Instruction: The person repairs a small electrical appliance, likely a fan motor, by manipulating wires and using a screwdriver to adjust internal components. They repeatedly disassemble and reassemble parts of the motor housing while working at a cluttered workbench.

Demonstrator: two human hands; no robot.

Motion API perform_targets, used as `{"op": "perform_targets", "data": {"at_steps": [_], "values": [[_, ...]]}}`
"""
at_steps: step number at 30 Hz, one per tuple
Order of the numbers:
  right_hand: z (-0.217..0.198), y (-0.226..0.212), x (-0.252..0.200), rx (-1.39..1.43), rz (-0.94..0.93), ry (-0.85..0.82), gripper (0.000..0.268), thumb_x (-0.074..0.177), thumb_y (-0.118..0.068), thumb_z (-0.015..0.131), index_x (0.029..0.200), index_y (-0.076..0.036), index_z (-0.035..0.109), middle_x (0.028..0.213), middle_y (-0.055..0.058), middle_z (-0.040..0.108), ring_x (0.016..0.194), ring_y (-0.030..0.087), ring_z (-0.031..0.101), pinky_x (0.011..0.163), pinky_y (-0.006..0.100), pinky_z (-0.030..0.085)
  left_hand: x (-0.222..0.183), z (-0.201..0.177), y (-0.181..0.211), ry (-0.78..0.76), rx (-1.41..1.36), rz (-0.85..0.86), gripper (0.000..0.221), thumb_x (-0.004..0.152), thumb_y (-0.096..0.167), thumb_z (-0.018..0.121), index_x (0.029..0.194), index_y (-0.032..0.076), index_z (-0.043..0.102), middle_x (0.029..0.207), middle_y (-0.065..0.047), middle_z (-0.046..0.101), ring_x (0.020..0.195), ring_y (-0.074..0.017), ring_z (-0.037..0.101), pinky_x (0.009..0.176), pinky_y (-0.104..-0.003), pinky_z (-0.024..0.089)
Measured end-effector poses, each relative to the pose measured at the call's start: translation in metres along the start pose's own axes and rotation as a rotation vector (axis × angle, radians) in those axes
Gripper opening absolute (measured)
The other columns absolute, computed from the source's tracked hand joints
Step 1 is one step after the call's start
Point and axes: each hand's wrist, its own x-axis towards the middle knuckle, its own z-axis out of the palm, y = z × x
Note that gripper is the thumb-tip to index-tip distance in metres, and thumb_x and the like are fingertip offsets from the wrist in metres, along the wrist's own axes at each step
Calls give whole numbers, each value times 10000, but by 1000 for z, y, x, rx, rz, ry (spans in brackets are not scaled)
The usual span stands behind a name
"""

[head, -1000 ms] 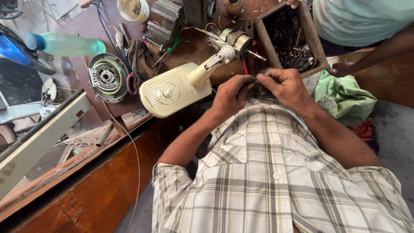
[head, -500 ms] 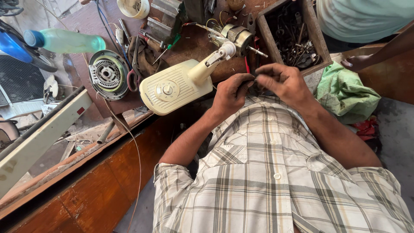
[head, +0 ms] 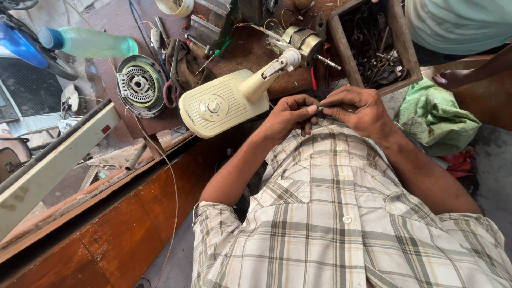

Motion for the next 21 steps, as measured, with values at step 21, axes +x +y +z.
{"op": "perform_targets", "data": {"at_steps": [21], "values": [[-8, 29, -8, 333, 261, 207, 175, 1008, -19, 726, 1175, 33, 713, 991, 137, 750, 867, 162, 748, 790, 277, 633, -14, -42, 19, 781, 581, 628, 279, 1040, 299, 602, 930, 48, 653, 748, -28, 674, 627, -110, 655, 535, -266, 553]]}}
